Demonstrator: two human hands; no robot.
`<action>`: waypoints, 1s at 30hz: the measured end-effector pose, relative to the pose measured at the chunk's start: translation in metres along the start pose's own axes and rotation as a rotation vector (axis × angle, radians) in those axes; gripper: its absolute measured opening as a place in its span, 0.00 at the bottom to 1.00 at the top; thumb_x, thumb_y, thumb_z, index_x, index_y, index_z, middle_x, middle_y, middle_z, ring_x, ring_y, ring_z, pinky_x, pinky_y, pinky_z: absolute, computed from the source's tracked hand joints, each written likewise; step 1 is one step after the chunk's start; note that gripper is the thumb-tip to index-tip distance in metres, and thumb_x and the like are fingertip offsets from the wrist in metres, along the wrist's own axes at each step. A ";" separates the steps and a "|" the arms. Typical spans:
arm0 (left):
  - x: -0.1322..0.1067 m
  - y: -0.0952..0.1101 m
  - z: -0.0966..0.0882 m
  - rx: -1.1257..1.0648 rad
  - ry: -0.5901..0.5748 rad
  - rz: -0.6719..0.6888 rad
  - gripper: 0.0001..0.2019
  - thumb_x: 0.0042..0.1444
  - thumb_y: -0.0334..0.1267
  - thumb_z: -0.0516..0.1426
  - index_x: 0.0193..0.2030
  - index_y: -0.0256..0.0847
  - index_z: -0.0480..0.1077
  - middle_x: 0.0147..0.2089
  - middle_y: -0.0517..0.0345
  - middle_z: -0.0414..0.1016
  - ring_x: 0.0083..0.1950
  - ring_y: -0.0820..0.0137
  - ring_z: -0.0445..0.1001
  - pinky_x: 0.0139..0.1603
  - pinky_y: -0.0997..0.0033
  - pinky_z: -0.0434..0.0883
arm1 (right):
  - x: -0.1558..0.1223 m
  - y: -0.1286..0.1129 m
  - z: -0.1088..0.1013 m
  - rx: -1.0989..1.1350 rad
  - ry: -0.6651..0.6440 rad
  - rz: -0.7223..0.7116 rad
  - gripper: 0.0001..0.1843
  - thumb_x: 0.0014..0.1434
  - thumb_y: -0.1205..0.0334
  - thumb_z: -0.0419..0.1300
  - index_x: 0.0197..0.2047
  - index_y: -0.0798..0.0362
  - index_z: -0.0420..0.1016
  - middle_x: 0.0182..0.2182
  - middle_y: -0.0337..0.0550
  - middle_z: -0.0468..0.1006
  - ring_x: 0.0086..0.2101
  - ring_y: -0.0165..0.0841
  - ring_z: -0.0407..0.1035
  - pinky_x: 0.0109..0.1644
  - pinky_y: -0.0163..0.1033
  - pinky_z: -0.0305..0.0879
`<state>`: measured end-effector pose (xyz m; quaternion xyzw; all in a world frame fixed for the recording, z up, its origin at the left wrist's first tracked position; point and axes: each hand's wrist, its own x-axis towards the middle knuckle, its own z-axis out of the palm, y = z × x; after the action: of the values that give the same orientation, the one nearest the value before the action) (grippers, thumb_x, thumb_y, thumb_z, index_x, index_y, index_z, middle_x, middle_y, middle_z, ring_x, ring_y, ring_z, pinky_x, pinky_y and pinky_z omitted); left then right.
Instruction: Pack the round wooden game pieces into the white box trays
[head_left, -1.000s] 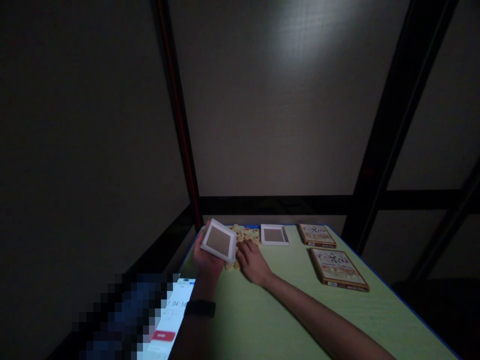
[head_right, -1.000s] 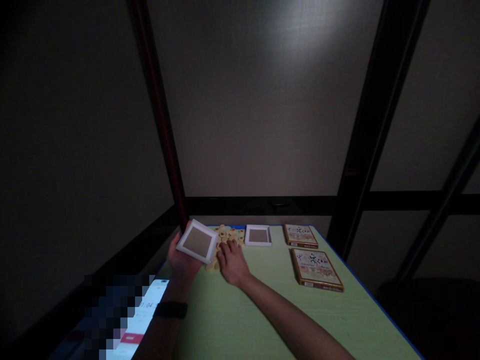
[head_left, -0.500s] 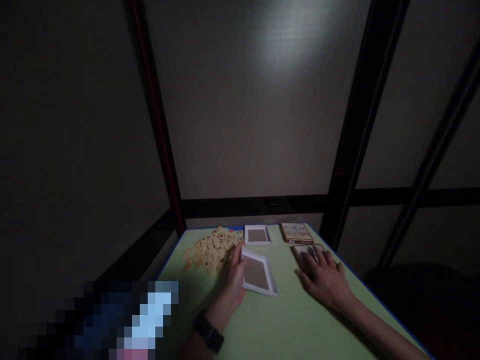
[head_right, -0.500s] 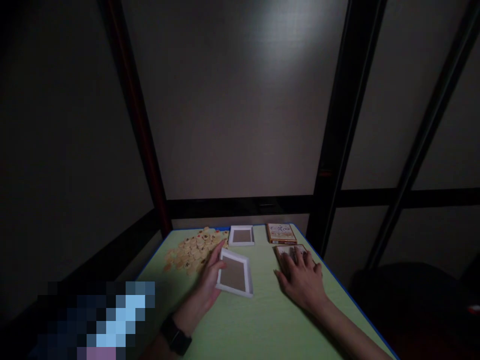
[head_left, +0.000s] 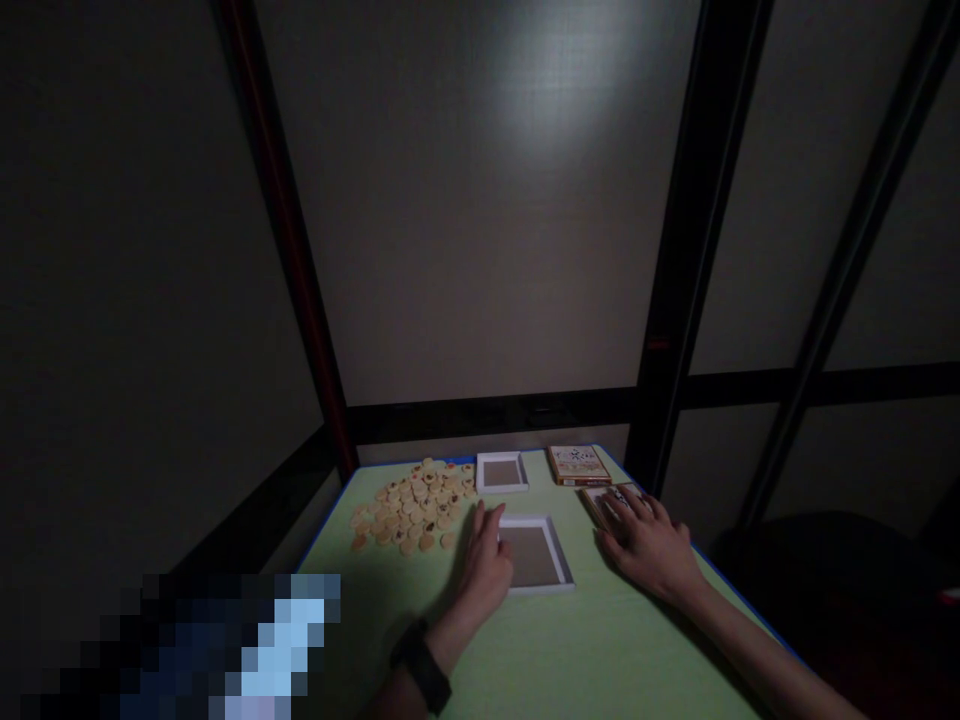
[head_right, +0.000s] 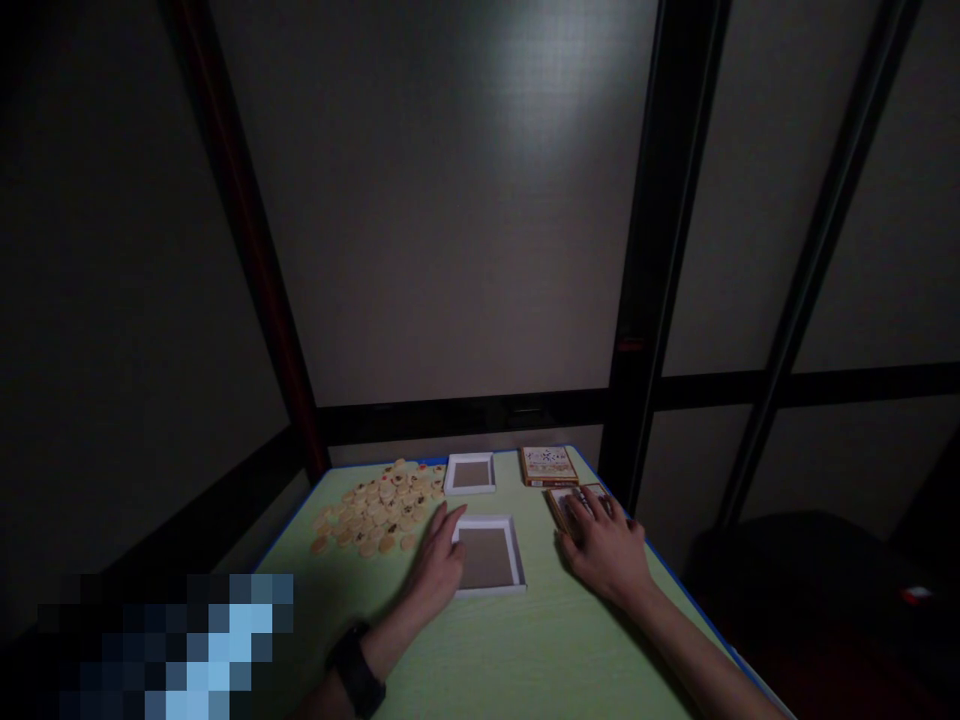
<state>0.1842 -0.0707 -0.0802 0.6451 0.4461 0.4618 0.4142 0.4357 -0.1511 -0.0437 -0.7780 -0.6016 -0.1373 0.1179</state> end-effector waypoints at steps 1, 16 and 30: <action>-0.003 0.003 -0.002 0.013 -0.003 0.021 0.28 0.44 0.31 0.59 0.56 0.40 0.74 0.73 0.42 0.55 0.75 0.50 0.51 0.74 0.53 0.47 | -0.001 0.001 -0.001 0.012 0.004 0.004 0.28 0.63 0.49 0.52 0.64 0.45 0.69 0.68 0.48 0.63 0.62 0.56 0.57 0.52 0.63 0.66; -0.027 0.041 -0.022 0.845 -0.471 0.342 0.39 0.59 0.63 0.53 0.70 0.41 0.59 0.77 0.45 0.45 0.77 0.51 0.43 0.76 0.48 0.44 | 0.056 -0.009 0.011 0.106 0.009 0.083 0.30 0.66 0.41 0.46 0.63 0.47 0.70 0.63 0.52 0.68 0.60 0.55 0.60 0.57 0.65 0.61; 0.013 0.053 0.000 0.947 -0.502 0.250 0.48 0.50 0.72 0.54 0.70 0.39 0.59 0.76 0.36 0.46 0.76 0.42 0.42 0.74 0.42 0.44 | 0.020 -0.035 0.025 0.514 -0.057 -0.494 0.35 0.66 0.41 0.51 0.69 0.54 0.64 0.69 0.60 0.59 0.66 0.49 0.57 0.67 0.55 0.59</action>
<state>0.1965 -0.0717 -0.0273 0.8994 0.4126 0.0883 0.1144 0.4083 -0.1153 -0.0592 -0.5577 -0.7894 0.0158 0.2560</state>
